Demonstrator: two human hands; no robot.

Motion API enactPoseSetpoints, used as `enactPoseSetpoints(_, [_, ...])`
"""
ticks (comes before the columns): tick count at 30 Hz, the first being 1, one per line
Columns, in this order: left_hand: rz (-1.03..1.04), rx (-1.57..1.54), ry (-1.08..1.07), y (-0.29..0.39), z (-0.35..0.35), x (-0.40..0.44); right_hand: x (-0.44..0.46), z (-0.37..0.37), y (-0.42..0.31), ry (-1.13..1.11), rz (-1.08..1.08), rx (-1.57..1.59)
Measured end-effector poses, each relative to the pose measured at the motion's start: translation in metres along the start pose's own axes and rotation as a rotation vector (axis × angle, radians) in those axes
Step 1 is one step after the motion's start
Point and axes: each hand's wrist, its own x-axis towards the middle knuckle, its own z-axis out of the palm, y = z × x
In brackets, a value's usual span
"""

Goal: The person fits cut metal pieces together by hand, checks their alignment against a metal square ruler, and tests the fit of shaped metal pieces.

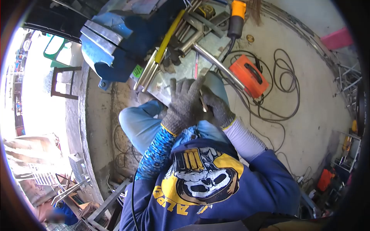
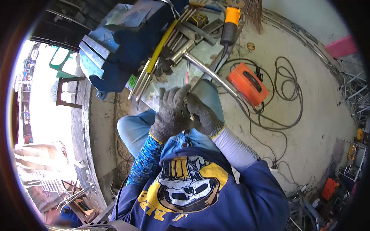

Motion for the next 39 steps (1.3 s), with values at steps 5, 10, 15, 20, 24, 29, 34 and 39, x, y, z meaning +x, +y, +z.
enactPoseSetpoints(5, [-0.001,0.071,0.022,-0.006,0.005,0.005,0.002,0.026,-0.019,0.043,0.087,0.260])
enactPoseSetpoints(10, [-0.031,-0.014,0.018,-0.008,0.001,-0.002,0.010,0.009,-0.004,0.074,0.010,-0.187])
enactPoseSetpoints(15, [-0.039,-0.062,0.024,-0.012,0.000,-0.012,0.004,0.019,0.004,0.079,0.129,0.279])
enactPoseSetpoints(20, [-0.026,-0.043,0.035,-0.014,-0.002,-0.017,0.008,0.015,0.011,0.037,0.067,0.118])
enactPoseSetpoints(24, [-0.082,-0.110,0.036,-0.015,-0.004,-0.017,0.011,0.020,0.011,0.084,0.050,0.039])
enactPoseSetpoints(29, [-0.081,-0.119,0.032,-0.020,0.001,-0.024,0.011,0.021,0.017,0.153,0.101,-0.007])
enactPoseSetpoints(34, [-0.060,-0.154,0.030,-0.027,0.007,-0.035,0.008,0.029,0.019,0.187,0.105,-0.040])
enactPoseSetpoints(39, [-0.059,-0.155,0.018,-0.026,0.006,-0.038,0.004,0.030,0.017,0.207,0.112,-0.072])
